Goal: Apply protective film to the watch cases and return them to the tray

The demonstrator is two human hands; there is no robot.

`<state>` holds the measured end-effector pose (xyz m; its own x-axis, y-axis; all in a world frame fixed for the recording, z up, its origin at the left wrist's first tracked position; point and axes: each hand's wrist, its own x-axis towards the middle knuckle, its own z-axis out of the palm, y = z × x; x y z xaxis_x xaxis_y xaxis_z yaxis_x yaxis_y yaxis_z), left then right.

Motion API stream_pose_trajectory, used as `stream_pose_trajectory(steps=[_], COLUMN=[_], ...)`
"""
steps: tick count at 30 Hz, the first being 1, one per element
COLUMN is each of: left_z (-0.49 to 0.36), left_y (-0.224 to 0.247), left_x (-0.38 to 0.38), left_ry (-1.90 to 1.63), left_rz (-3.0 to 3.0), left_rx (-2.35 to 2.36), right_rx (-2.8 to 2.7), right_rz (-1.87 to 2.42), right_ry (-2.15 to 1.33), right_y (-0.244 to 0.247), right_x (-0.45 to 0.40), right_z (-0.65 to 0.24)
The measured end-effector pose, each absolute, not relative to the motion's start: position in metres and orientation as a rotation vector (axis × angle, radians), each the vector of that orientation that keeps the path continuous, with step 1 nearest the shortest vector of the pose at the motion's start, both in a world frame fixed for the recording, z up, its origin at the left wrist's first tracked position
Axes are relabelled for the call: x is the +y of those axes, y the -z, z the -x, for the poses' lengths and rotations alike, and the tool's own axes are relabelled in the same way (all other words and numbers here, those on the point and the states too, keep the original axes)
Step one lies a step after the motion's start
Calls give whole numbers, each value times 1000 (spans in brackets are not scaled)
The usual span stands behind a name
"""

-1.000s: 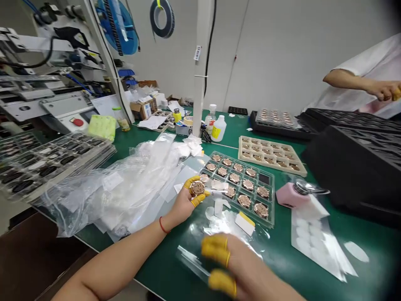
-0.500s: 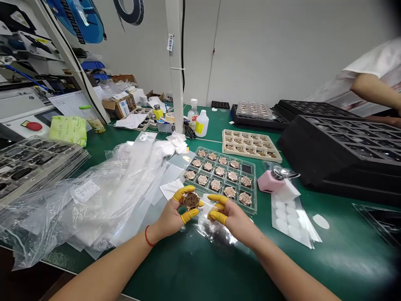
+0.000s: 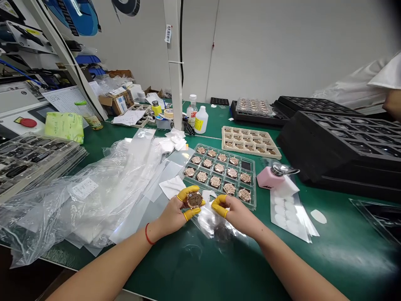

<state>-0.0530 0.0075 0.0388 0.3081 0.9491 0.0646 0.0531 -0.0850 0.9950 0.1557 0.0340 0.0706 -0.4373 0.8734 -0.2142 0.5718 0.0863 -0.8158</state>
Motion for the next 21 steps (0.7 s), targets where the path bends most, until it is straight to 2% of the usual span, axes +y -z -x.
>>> stream_pose_trajectory(steps=[9,16,21], left_z=[49,45,42], left_y=[-38,-41,-42], left_x=[11,8,1], left_ry=[-957,-906,-826], left_rz=[-1391,-1231,-1323], left_rx=[1116,909,903], right_rx=[-2024,-1374,-1275], right_rz=[1335,1259,1116], right_ry=[-1129,-1631,-1815], right_y=[-71,-71,-69], right_x=[29,25,17], right_z=[-157,-147,-136])
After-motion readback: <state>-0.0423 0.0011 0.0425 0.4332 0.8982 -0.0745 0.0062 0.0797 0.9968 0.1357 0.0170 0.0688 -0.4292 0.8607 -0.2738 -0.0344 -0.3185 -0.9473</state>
